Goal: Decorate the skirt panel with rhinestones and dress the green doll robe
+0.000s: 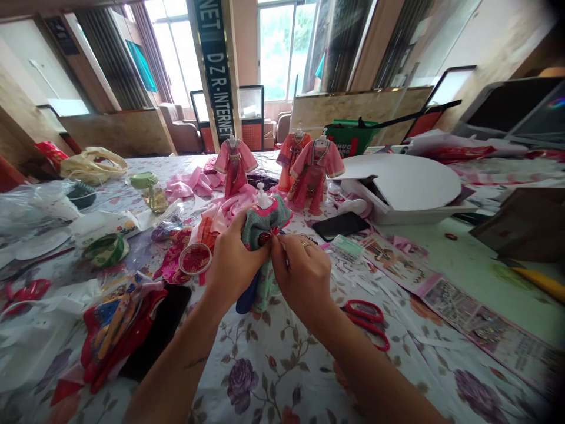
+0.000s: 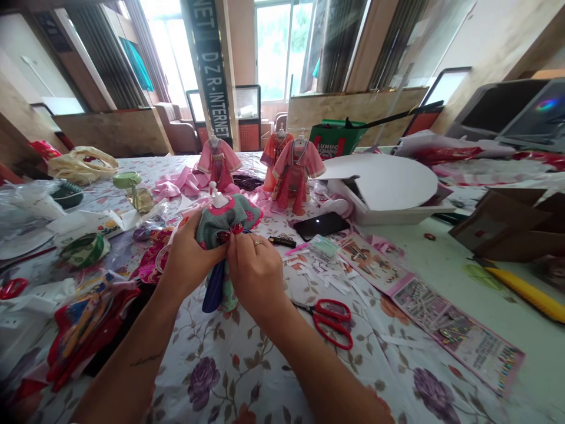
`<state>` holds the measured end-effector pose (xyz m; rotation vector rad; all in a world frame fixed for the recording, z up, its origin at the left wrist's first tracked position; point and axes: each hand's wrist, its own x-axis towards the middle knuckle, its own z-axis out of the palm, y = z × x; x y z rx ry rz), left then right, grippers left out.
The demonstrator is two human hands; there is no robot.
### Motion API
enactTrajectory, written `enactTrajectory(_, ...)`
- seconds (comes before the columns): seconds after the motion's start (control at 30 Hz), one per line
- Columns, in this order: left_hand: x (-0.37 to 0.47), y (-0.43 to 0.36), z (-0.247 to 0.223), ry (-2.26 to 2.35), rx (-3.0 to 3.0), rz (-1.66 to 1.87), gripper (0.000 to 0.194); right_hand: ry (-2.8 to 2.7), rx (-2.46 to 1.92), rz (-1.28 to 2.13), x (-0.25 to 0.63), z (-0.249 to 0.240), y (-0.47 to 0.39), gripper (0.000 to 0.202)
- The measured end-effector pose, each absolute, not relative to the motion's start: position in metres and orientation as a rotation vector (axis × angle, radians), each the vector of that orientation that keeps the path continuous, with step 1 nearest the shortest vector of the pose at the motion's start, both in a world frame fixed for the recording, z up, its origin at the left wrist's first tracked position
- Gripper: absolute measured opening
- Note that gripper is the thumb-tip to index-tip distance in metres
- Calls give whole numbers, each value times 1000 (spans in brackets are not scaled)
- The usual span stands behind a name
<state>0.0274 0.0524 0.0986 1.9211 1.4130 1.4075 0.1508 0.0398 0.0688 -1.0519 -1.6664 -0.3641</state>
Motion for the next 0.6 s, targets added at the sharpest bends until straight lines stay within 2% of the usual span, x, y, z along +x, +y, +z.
enactTrajectory(0.13, 26, 54, 101, 1326, 1906, 1392, 51, -1485, -1066, 107, 156, 62, 38, 14)
enactTrajectory(0.2, 25, 55, 101, 1322, 1910, 1382, 54, -1419, -1067, 218, 157, 58, 37, 14)
enactTrajectory(0.6, 25, 53, 99, 1340, 1933, 1386, 53, -1367, -1089, 31, 151, 50, 36, 13)
